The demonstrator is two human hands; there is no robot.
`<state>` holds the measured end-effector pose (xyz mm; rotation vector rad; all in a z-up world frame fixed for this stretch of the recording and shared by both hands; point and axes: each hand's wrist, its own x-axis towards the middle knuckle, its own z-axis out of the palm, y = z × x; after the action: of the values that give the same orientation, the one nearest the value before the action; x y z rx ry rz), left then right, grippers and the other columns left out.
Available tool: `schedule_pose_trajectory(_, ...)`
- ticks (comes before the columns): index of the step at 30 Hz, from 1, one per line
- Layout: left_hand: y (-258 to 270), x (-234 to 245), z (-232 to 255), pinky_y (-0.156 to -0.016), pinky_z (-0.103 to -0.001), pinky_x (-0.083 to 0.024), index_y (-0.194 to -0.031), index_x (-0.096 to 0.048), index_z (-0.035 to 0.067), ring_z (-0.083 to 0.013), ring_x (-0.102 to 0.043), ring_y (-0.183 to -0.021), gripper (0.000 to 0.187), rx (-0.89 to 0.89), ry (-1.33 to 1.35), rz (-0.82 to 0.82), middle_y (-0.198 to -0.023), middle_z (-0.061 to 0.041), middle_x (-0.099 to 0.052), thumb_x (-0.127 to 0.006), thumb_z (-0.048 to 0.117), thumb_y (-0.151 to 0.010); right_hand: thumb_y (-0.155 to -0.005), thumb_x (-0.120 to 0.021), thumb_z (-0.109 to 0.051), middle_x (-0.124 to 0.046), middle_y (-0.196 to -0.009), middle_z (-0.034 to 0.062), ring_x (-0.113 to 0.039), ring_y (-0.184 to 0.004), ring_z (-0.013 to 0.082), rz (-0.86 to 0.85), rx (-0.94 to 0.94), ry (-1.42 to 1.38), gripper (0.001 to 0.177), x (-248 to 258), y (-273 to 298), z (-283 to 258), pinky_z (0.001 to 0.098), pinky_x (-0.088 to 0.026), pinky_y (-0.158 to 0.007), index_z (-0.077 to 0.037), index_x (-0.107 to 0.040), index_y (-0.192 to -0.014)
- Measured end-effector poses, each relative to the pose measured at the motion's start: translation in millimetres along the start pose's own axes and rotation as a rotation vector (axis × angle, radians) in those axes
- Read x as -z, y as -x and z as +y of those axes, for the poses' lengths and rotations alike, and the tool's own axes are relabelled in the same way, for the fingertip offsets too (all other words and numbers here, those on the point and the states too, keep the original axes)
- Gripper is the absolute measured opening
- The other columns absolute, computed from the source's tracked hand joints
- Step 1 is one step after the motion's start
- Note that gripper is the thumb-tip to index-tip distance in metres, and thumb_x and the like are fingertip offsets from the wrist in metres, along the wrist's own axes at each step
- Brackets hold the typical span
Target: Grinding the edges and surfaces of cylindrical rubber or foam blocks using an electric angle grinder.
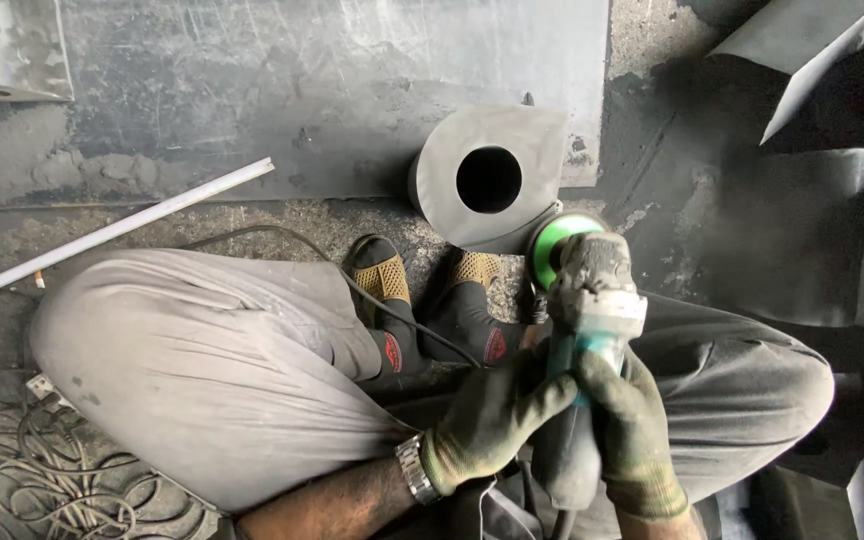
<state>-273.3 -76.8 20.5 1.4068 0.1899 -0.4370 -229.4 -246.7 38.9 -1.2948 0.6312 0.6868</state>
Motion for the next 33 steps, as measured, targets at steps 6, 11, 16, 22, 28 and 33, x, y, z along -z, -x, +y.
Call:
schedule_pose_trajectory(6, 13, 0, -4, -0.071, -0.036, -0.058, -0.115, -0.068, 0.005, -0.0247, -0.075, -0.084, 0.037, 0.074, 0.077, 0.014, -0.093, -0.015, -0.074, -0.061, 0.038, -0.101, -0.086, -0.067, -0.025, -0.069, -0.115, 0.01, -0.064, -0.104, 0.0183, 0.004, -0.044, 0.033, 0.059, -6, 5, 4, 0.0356, -0.05, -0.095, 0.006, -0.057, -0.135)
schedule_pose_trajectory(11, -8, 7, 5, -0.08, -0.036, -0.058, -0.127, -0.065, 0.004, -0.026, -0.075, -0.094, 0.042, -0.048, 0.182, 0.052, -0.104, -0.015, -0.076, -0.059, 0.04, -0.106, -0.091, -0.067, -0.026, -0.068, -0.113, 0.0106, -0.064, -0.1, 0.0195, 0.002, -0.014, -0.011, 0.056, -6, -10, -2, 0.0375, -0.051, -0.092, 0.007, -0.057, -0.134)
schedule_pose_trajectory(16, 7, 3, 9, -0.069, -0.039, -0.056, -0.132, -0.062, 0.006, -0.0304, -0.074, -0.087, 0.049, 0.112, -0.052, -0.012, -0.096, -0.019, -0.074, -0.061, 0.041, -0.098, -0.089, -0.068, -0.024, -0.069, -0.112, 0.0096, -0.064, -0.1, 0.0181, -0.008, -0.024, -0.004, 0.055, 8, 5, 17, 0.0352, -0.051, -0.092, 0.006, -0.058, -0.133)
schedule_pose_trajectory(22, -2, 0, -2, -0.081, -0.038, -0.059, -0.129, -0.064, 0.003, -0.0299, -0.076, -0.101, 0.041, -0.077, 0.05, 0.085, -0.106, -0.019, -0.074, -0.058, 0.035, -0.105, -0.089, -0.068, -0.022, -0.069, -0.114, 0.0097, -0.064, -0.101, 0.017, -0.027, -0.009, 0.012, 0.055, -6, -9, -4, 0.0341, -0.05, -0.094, 0.006, -0.057, -0.134)
schedule_pose_trajectory(28, 4, -2, -19, -0.081, -0.036, -0.058, -0.116, -0.072, 0.007, -0.0296, -0.076, -0.098, 0.031, -0.122, -0.021, 0.036, -0.106, -0.017, -0.076, -0.053, 0.031, -0.109, -0.092, -0.066, -0.02, -0.068, -0.117, 0.0084, -0.062, -0.104, 0.0151, -0.057, 0.045, 0.022, 0.052, 6, -9, 9, 0.0322, -0.049, -0.096, 0.006, -0.057, -0.136)
schedule_pose_trajectory(33, 8, -12, -48, -0.07, -0.044, -0.054, -0.124, -0.063, 0.006, -0.0344, -0.068, -0.087, 0.024, -0.332, -0.577, -0.129, -0.105, -0.018, -0.068, -0.052, 0.013, -0.104, -0.088, -0.067, -0.016, -0.068, -0.113, 0.008, -0.063, -0.1, 0.0152, -0.007, -0.031, 0.052, 0.052, 3, -3, 3, 0.0318, -0.05, -0.092, 0.006, -0.057, -0.135)
